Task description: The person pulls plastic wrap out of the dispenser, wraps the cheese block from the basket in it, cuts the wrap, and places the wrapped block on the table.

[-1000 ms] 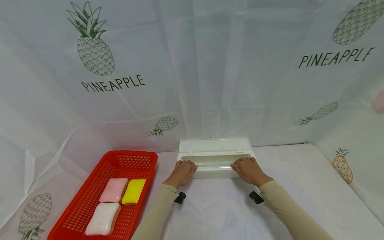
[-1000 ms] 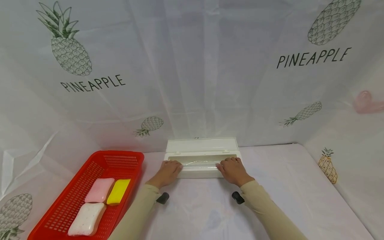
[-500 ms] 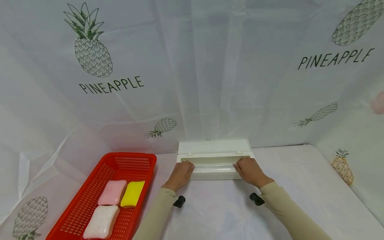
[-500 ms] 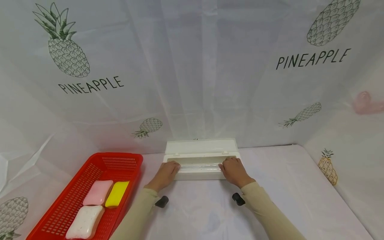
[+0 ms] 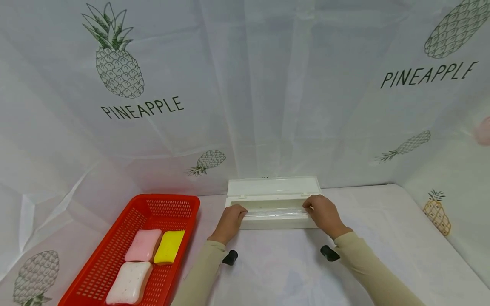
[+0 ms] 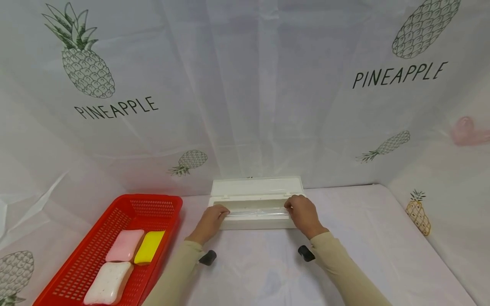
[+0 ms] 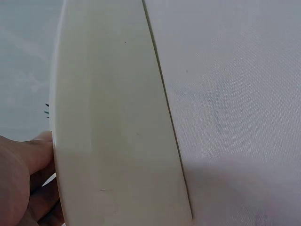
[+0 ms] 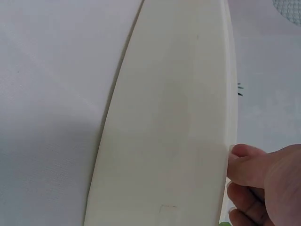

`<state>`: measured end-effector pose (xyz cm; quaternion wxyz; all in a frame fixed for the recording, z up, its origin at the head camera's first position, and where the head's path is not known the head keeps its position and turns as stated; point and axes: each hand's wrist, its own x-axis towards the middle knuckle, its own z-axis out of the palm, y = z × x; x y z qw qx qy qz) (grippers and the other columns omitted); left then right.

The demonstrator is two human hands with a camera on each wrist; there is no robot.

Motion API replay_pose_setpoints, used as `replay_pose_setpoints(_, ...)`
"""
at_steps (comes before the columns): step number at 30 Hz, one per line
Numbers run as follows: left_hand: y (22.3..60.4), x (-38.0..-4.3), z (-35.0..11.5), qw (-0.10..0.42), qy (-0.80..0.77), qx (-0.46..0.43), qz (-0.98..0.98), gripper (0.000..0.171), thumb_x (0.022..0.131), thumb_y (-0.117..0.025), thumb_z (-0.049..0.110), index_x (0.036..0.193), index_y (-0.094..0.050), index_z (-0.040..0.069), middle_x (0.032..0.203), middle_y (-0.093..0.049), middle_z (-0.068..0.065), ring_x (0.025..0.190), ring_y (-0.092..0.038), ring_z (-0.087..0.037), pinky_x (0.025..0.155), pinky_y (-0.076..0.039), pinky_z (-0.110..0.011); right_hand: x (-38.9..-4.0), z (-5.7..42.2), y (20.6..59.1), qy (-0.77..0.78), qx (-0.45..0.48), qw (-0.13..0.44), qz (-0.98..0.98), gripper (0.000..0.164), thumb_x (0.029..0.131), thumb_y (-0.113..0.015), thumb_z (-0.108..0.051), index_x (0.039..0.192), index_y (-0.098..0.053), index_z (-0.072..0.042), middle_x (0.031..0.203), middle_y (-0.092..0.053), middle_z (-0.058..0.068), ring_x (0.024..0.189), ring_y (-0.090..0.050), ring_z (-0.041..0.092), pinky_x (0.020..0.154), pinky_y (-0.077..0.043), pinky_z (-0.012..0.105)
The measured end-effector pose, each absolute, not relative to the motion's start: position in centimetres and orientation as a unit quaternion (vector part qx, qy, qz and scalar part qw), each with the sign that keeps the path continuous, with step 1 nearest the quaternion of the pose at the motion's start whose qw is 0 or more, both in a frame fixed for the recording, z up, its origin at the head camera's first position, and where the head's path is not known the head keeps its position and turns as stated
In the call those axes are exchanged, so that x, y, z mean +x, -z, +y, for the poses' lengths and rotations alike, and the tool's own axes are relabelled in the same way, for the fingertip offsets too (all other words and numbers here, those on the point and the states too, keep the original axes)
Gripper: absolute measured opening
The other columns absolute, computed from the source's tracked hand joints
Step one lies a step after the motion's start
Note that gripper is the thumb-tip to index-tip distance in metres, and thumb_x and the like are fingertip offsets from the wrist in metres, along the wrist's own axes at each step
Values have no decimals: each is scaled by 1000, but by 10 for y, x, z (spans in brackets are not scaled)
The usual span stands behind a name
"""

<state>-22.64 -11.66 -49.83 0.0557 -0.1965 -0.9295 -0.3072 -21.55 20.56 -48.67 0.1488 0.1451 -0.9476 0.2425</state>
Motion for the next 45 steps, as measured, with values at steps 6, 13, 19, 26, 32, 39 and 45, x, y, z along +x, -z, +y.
replay_pose_setpoints(6, 496, -229, -114, 58, 349, -160, -921, 11, 100, -69, 2, 106, -77, -3, 104, -76, -12, 101, -72, -27, 87, -59, -42, -215, 208, 488, -263, 139, 156, -942, 14, 85, -81, 8, 94, -76, -1, 91, -76, 11, 86, -71, 28, 77, -58, 47)
replay_pose_setpoints(13, 488, -231, -104, 23, 326, -174, -929, 31, 101, -71, 8, 131, -68, 0, 122, -72, -15, 114, -68, -34, 96, -55, -49, -210, 211, 491, -275, 159, 169, -933, 17, 88, -79, 8, 101, -75, -2, 96, -75, 9, 87, -70, 26, 77, -58, 46)
replay_pose_setpoints(19, 487, -238, -94, -20, 303, -176, -936, 34, 105, -66, 11, 137, -66, 1, 134, -71, -18, 124, -67, -37, 107, -51, -54, -208, 212, 495, -280, 186, 189, -923, 20, 86, -81, 8, 103, -76, -3, 99, -75, 7, 91, -71, 26, 79, -59, 46)
replay_pose_setpoints(26, 485, -246, -95, -26, 320, -172, -931, 27, 99, -71, 1, 126, -72, -1, 115, -75, -17, 107, -70, -35, 100, -55, -51, -206, 211, 495, -288, 205, 209, -912, 23, 84, -82, 9, 100, -76, -6, 97, -75, 3, 91, -71, 24, 81, -59, 45)
replay_pose_setpoints(32, 488, -247, -98, 12, 329, -172, -928, 23, 93, -70, -12, 115, -75, -6, 99, -74, -16, 91, -70, -28, 83, -59, -40, -208, 214, 497, -290, 204, 214, -910, 24, 82, -84, 9, 97, -76, -8, 94, -75, 1, 89, -71, 22, 80, -58, 44)
replay_pose_setpoints(39, 491, -245, -105, 33, 319, -184, -929, 18, 97, -67, -9, 114, -74, -5, 106, -73, -15, 95, -71, -28, 83, -59, -38, -205, 220, 495, -296, 203, 219, -907, 21, 84, -83, 7, 100, -78, -6, 95, -75, 0, 88, -70, 23, 78, -57, 44)
replay_pose_setpoints(45, 490, -244, -108, 67, 263, -201, -941, 7, 94, -73, -3, 101, -76, -2, 97, -72, -11, 90, -70, -27, 79, -59, -36, -205, 221, 496, -288, 219, 227, -904, 21, 84, -83, 7, 98, -80, -9, 93, -73, -2, 87, -69, 22, 76, -58, 42)
